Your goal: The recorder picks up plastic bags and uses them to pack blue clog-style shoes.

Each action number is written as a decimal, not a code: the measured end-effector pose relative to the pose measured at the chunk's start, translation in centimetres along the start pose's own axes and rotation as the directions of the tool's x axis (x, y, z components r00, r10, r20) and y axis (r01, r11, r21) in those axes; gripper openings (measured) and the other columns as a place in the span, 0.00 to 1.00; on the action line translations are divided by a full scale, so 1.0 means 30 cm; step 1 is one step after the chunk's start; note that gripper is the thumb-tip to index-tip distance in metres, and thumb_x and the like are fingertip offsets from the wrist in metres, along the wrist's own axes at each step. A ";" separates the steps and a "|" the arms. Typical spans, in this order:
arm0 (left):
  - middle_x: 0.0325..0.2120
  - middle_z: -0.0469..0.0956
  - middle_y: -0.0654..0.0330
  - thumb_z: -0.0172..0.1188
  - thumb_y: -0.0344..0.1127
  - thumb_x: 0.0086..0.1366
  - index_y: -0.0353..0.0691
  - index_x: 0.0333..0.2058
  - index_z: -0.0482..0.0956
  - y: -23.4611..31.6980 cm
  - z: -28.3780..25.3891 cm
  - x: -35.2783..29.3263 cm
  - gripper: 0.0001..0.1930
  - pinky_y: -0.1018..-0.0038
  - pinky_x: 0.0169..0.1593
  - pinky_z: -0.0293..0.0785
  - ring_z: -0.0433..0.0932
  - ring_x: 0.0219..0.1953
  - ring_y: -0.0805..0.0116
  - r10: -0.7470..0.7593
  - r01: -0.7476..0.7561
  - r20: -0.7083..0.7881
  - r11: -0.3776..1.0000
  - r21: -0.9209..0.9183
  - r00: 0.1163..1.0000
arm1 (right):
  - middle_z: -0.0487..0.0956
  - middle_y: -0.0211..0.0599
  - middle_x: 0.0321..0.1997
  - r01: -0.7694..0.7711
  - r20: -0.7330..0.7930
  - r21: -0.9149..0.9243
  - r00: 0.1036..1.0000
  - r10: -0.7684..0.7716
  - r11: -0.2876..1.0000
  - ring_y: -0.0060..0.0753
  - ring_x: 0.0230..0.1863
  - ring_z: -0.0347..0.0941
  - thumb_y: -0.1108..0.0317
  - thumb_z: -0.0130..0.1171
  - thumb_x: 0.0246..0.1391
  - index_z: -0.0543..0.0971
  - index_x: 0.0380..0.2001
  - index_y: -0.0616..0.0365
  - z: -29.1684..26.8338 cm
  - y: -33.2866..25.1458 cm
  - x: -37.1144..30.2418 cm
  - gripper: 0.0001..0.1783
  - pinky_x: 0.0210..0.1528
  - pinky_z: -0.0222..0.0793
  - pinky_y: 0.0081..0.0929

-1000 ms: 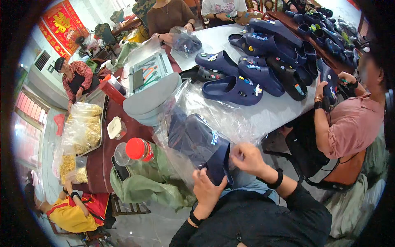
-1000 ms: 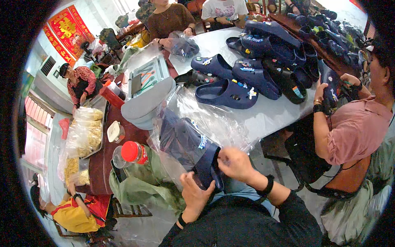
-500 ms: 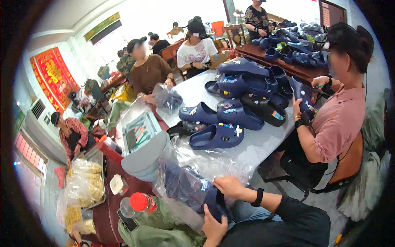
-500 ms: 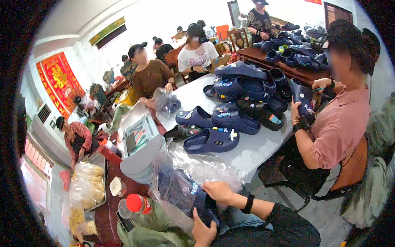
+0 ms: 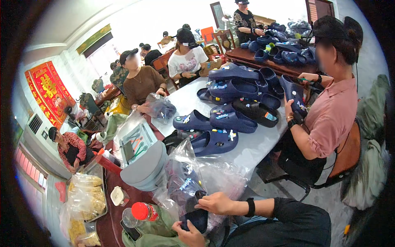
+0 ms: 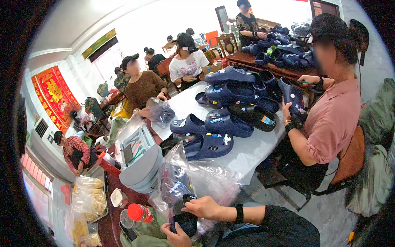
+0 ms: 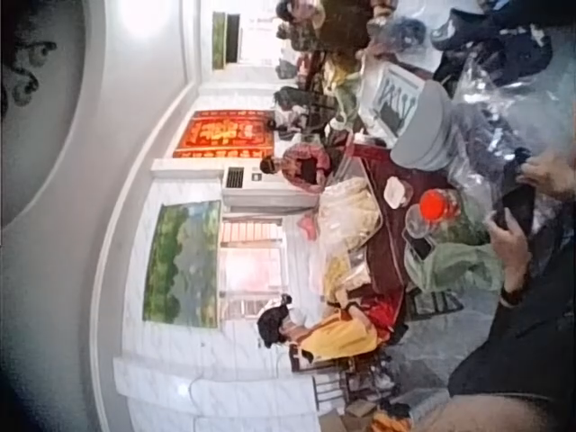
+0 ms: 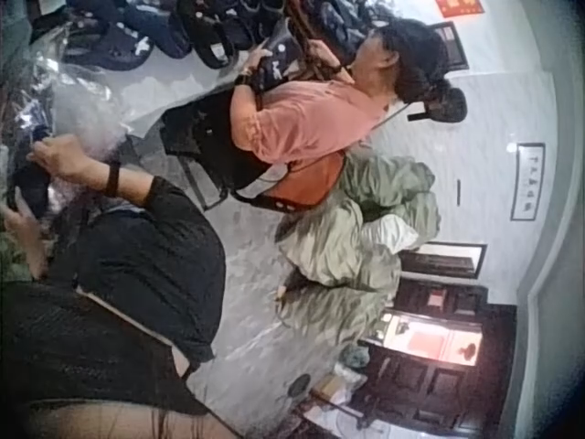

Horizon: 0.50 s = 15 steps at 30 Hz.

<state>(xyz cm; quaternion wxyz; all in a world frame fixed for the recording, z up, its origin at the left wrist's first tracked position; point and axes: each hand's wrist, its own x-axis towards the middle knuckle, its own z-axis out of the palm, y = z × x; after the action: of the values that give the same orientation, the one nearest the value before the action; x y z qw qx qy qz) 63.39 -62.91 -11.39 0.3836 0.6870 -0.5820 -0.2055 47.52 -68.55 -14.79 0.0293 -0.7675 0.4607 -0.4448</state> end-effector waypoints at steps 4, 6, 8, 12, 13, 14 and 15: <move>0.43 0.71 0.40 0.54 0.43 0.61 0.36 0.55 0.60 -0.026 0.003 0.035 0.27 0.60 0.46 0.66 0.72 0.44 0.47 -0.153 0.154 0.026 0.987 -0.039 0.988 | 0.68 0.32 0.14 0.016 0.032 0.005 0.999 -0.017 1.000 0.37 0.17 0.72 0.56 0.57 0.51 0.68 0.20 0.51 0.004 0.032 -0.006 0.15 0.15 0.64 0.32; 0.29 0.68 0.45 0.56 0.36 0.56 0.35 0.45 0.62 -0.083 0.045 0.058 0.21 0.58 0.36 0.66 0.70 0.30 0.43 -0.019 0.019 -0.014 1.000 0.017 1.000 | 0.67 0.34 0.14 0.007 0.007 -0.004 1.000 -0.007 1.000 0.37 0.14 0.69 0.58 0.58 0.51 0.66 0.18 0.52 0.014 0.041 -0.015 0.17 0.14 0.62 0.32; 0.27 0.66 0.47 0.55 0.33 0.57 0.35 0.35 0.61 -0.103 0.088 0.069 0.13 0.60 0.34 0.64 0.68 0.28 0.44 0.138 -0.137 -0.138 0.990 0.016 0.981 | 0.67 0.33 0.13 0.023 0.016 -0.020 1.000 -0.023 1.000 0.36 0.14 0.69 0.56 0.57 0.52 0.66 0.18 0.52 0.010 0.015 -0.002 0.17 0.13 0.62 0.31; 0.28 0.66 0.46 0.55 0.34 0.58 0.34 0.35 0.61 -0.094 0.116 0.099 0.13 0.59 0.34 0.64 0.68 0.29 0.42 0.045 -0.049 -0.094 0.998 -0.036 0.995 | 0.69 0.33 0.12 0.004 0.108 -0.075 0.994 0.004 0.997 0.37 0.14 0.71 0.54 0.54 0.53 0.67 0.18 0.52 0.014 0.001 0.004 0.17 0.14 0.63 0.31; 0.28 0.66 0.46 0.55 0.34 0.58 0.34 0.35 0.61 -0.088 0.119 0.104 0.13 0.58 0.35 0.64 0.68 0.30 0.42 0.065 -0.071 -0.115 0.997 -0.043 0.991 | 0.70 0.35 0.13 -0.007 0.139 -0.083 0.990 0.019 0.997 0.38 0.15 0.71 0.54 0.52 0.54 0.68 0.20 0.52 0.015 -0.003 0.004 0.17 0.15 0.64 0.32; 0.28 0.66 0.46 0.55 0.35 0.58 0.35 0.35 0.61 -0.088 0.123 0.107 0.13 0.58 0.35 0.64 0.68 0.30 0.42 0.086 -0.094 -0.136 0.994 -0.050 0.987 | 0.70 0.35 0.13 -0.009 0.143 -0.078 0.989 0.021 0.997 0.38 0.15 0.71 0.54 0.52 0.54 0.68 0.20 0.52 0.021 -0.003 0.006 0.17 0.15 0.64 0.32; 0.27 0.67 0.45 0.54 0.36 0.58 0.35 0.35 0.62 -0.097 0.131 0.114 0.13 0.57 0.34 0.63 0.69 0.29 0.41 0.090 -0.099 -0.151 0.994 -0.054 0.985 | 0.70 0.34 0.12 -0.007 0.171 -0.073 0.985 0.020 0.997 0.38 0.15 0.71 0.54 0.52 0.54 0.68 0.19 0.52 0.025 -0.001 0.008 0.17 0.15 0.64 0.32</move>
<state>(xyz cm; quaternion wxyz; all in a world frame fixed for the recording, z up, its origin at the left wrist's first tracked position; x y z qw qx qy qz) 63.20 -67.24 -15.51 0.4558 0.6600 -0.5772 -0.1532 48.12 -68.99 -15.08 0.0441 -0.8003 0.4775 -0.3598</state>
